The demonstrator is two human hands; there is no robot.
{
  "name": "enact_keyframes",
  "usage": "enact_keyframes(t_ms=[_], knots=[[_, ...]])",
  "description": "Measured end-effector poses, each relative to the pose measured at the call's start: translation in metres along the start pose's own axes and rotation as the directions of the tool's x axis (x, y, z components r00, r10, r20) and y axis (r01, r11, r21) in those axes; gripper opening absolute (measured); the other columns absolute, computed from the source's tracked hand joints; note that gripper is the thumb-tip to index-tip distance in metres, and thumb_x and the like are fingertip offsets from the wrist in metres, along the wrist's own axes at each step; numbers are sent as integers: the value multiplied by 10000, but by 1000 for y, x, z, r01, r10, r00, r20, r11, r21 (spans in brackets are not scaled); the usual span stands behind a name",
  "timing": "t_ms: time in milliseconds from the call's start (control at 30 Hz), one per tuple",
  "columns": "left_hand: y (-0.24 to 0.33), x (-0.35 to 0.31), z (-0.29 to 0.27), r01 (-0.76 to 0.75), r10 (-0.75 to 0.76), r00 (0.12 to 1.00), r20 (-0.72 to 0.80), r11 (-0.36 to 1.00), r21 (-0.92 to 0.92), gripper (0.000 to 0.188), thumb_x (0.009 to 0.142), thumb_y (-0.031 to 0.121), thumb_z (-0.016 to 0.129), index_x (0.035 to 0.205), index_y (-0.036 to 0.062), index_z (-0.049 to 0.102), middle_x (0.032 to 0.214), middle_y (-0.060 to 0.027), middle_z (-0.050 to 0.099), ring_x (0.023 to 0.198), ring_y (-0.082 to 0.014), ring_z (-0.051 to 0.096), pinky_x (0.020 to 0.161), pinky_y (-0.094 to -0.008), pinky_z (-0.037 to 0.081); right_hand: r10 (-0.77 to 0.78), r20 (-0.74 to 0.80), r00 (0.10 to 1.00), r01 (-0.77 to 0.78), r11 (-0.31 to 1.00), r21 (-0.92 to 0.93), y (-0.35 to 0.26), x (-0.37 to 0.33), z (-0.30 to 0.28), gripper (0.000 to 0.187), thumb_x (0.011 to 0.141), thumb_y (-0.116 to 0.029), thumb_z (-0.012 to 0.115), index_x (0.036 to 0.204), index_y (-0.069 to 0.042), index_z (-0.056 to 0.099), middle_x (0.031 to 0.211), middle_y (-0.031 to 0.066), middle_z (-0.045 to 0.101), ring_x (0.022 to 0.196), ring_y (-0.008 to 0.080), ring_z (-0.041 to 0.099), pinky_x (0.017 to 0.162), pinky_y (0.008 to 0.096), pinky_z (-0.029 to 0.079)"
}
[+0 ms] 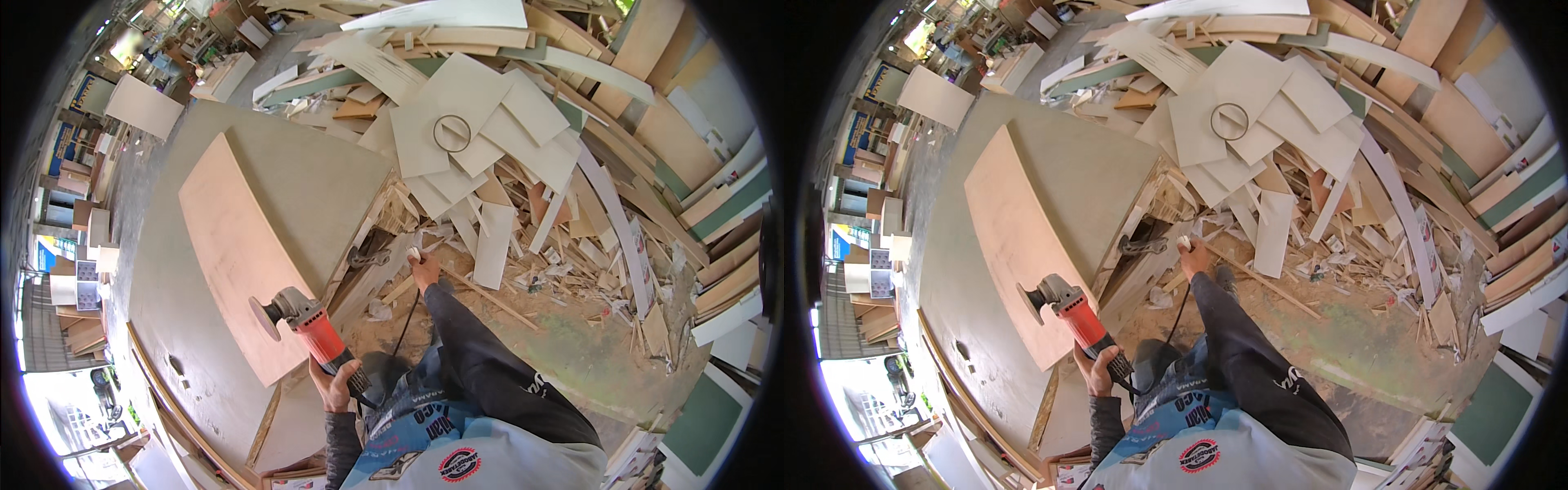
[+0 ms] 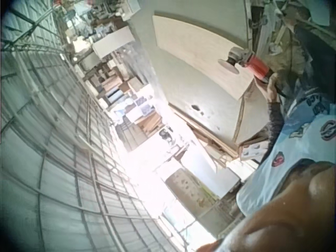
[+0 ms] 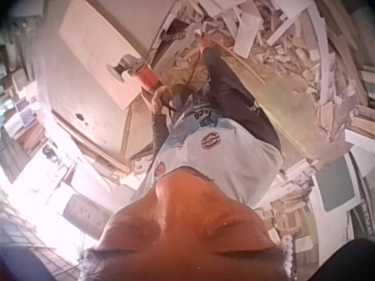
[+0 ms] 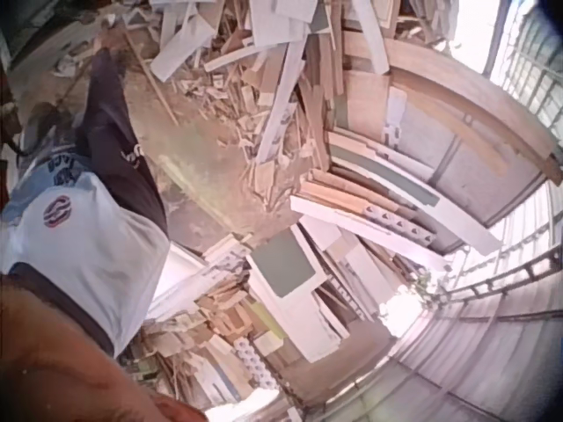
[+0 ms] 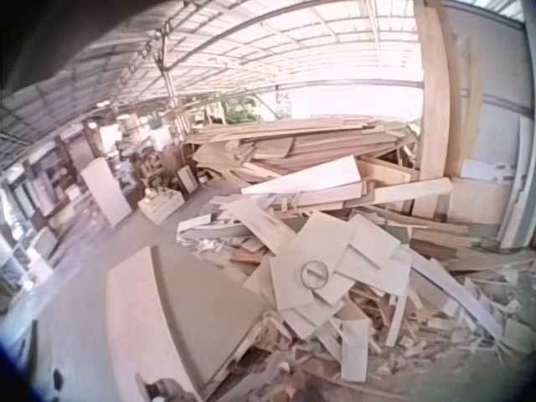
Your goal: The person sands the edges and corners of two wooden planks using an electric orbital sander, turning them over and checking the smoothness by hand before placing them aside.
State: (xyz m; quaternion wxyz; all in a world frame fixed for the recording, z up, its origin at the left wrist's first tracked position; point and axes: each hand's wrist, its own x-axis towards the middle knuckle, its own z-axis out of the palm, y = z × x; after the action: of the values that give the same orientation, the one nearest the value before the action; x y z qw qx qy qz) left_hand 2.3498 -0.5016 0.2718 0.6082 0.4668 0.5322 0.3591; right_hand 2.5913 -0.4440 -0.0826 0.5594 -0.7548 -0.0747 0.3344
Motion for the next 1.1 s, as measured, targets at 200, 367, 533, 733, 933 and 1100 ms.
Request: enact_keyframes(t_ms=[200,367,533,733,933,1100], knots=[[-7,20,46,74,-71,996,-57,996,48,658,685,100,817,1244,-40,500,868,-109,661,739,-231,696,702,-348,577,-60,149,987,103,950,-296,-15,39,7,379,819,-198,813,1080,30,663,985,173,717,845,300,689,760,443,539],[-17,48,78,98,-98,995,-8,992,81,635,657,114,851,1179,-39,523,901,-123,654,768,-237,696,711,-370,577,-37,214,976,92,963,-254,-22,85,12,380,774,-174,826,1057,15,658,986,163,702,884,307,670,783,439,523],[-21,62,93,130,-130,991,-2,986,102,678,645,151,832,1213,-21,505,940,-139,639,761,-260,684,702,-395,588,-72,272,959,110,986,-128,-35,88,27,363,756,-130,835,1037,20,661,946,133,667,870,264,655,765,394,508],[-23,78,90,154,-159,987,34,981,116,678,647,147,834,1217,-21,506,945,-136,641,768,-257,685,701,-396,588,-198,200,960,228,964,-140,-9,102,32,315,757,-59,833,1018,30,681,935,103,627,828,243,628,767,379,504],[-24,84,89,173,-176,984,22,980,100,689,638,152,846,1213,-23,508,951,-134,640,765,-256,686,702,-387,584,-192,310,931,234,967,-103,-31,97,23,307,742,-36,835,1006,30,693,912,101,615,798,247,613,755,394,501],[-22,88,88,176,-181,983,22,974,143,686,630,167,850,1198,-26,516,943,-135,638,758,-254,685,693,-381,580,-214,271,939,256,958,-132,-31,97,39,288,756,-23,836,989,28,675,927,92,638,819,217,628,765,377,513]])
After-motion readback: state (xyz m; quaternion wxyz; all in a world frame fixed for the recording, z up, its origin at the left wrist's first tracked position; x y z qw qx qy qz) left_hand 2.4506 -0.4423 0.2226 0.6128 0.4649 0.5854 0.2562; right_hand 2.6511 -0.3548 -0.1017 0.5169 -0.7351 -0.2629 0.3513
